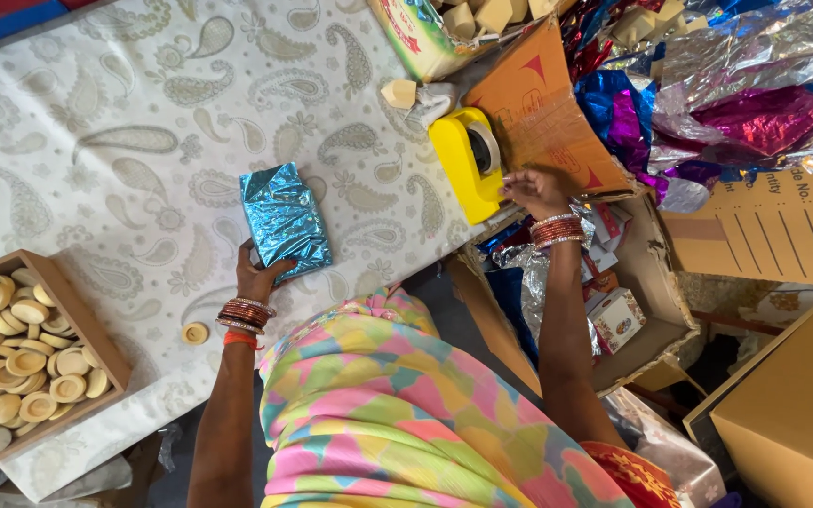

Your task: Wrapping small circular wooden or light-colored items with colored foil and packing them.

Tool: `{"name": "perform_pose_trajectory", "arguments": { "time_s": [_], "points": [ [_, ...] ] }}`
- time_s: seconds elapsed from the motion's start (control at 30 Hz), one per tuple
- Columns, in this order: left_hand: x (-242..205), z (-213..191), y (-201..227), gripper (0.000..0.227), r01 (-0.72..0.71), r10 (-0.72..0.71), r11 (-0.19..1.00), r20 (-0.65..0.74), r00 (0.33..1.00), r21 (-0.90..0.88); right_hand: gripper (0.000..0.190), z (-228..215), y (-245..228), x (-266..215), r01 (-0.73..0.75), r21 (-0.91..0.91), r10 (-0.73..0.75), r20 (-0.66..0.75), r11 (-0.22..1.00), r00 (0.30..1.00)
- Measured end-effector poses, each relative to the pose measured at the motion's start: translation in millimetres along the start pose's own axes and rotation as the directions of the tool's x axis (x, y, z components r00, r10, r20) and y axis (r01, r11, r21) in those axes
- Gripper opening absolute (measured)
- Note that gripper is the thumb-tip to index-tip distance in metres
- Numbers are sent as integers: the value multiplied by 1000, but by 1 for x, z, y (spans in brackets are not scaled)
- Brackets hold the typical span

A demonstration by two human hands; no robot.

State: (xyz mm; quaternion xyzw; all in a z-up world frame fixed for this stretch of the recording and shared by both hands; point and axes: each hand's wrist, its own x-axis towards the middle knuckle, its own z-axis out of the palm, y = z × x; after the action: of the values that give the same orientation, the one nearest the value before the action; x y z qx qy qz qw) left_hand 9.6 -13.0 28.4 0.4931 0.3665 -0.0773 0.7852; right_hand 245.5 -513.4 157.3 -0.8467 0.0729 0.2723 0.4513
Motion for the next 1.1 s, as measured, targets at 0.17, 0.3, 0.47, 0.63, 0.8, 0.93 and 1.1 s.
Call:
{"name": "perform_pose_trajectory", "arguments": {
  "time_s": [0.17, 0.3, 0.47, 0.63, 0.8, 0.93, 1.1],
  "points": [
    [-1, 0, 3, 82, -2, 3, 999, -14, 1000, 52, 26, -5, 20, -4, -34, 128, 29, 40, 991, 999],
    [-2, 0, 4, 83, 8, -8, 999, -8, 1000, 49, 32, -8, 33, -15, -106, 114, 101, 47, 988, 994],
    [-3, 1, 4, 84, 18, -18, 999, -13, 1000, 46, 38, 1, 39, -29, -142, 97, 142, 3, 985, 990],
    [-2, 1, 4, 84, 14, -13, 998, -20, 1000, 56, 37, 8, 59, -21, -154, 72, 158, -55, 985, 986],
    [-4, 2, 4, 84, -1, 1, 1000, -7, 1000, 25, 32, 17, 83, -7, -139, 197, 151, -47, 970, 987],
    [-4, 2, 4, 82, -5, 5, 1000, -16, 1000, 30, 27, 28, 87, 0, -141, 168, 159, -98, 976, 982],
    [-1, 0, -2, 83, -24, 23, 1000, -7, 1000, -12, 22, 40, 108, 7, 23, 255, 32, -209, 967, 977]
  ]
}}
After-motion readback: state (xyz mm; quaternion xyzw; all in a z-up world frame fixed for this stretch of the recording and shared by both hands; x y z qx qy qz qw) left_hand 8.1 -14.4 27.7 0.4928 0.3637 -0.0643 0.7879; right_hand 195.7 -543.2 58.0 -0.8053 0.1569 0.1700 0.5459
